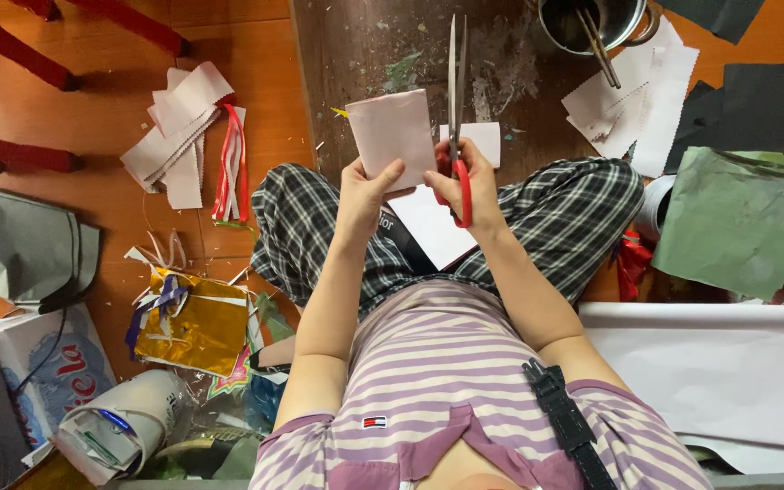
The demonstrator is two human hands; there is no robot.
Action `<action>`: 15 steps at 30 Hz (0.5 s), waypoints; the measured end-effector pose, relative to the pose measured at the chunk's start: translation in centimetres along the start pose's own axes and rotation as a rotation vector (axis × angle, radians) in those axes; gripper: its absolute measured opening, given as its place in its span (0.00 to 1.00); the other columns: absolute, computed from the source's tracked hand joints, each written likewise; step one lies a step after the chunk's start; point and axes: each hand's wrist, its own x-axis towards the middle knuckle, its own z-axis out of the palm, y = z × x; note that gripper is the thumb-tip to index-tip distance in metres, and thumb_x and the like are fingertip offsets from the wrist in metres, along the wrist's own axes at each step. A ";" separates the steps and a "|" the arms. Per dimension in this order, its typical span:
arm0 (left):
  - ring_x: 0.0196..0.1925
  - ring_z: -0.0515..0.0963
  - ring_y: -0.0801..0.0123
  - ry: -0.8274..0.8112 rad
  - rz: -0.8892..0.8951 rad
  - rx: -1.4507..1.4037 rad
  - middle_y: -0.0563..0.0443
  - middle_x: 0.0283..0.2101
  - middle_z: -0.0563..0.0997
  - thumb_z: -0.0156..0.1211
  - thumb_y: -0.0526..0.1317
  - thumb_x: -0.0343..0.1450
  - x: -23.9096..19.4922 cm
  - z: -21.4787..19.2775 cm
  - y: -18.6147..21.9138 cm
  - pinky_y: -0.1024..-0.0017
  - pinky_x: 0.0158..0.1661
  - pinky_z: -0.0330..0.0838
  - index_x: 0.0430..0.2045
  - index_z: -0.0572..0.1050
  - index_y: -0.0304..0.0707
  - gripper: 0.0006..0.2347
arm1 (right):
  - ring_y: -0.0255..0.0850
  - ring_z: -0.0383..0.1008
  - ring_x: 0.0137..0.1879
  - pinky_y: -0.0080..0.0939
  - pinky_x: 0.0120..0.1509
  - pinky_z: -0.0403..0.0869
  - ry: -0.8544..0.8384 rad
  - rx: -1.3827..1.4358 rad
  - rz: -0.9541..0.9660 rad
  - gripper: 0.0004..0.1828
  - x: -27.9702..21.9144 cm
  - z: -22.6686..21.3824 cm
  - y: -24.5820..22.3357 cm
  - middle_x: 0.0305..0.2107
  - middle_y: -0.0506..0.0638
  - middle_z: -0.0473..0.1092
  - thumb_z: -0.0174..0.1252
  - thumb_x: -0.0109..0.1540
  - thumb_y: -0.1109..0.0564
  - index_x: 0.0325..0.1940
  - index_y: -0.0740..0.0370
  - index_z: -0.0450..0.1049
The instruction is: Folding and cutting pieces of white and red paper to create decorative items.
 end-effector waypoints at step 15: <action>0.33 0.83 0.67 0.057 0.062 0.153 0.41 0.36 0.83 0.72 0.37 0.70 1.0 -1.2 -2.0 0.71 0.33 0.82 0.41 0.78 0.22 0.14 | 0.32 0.79 0.39 0.31 0.44 0.80 0.025 -0.150 -0.143 0.17 -0.5 0.0 0.2 0.35 0.49 0.75 0.65 0.65 0.66 0.55 0.65 0.68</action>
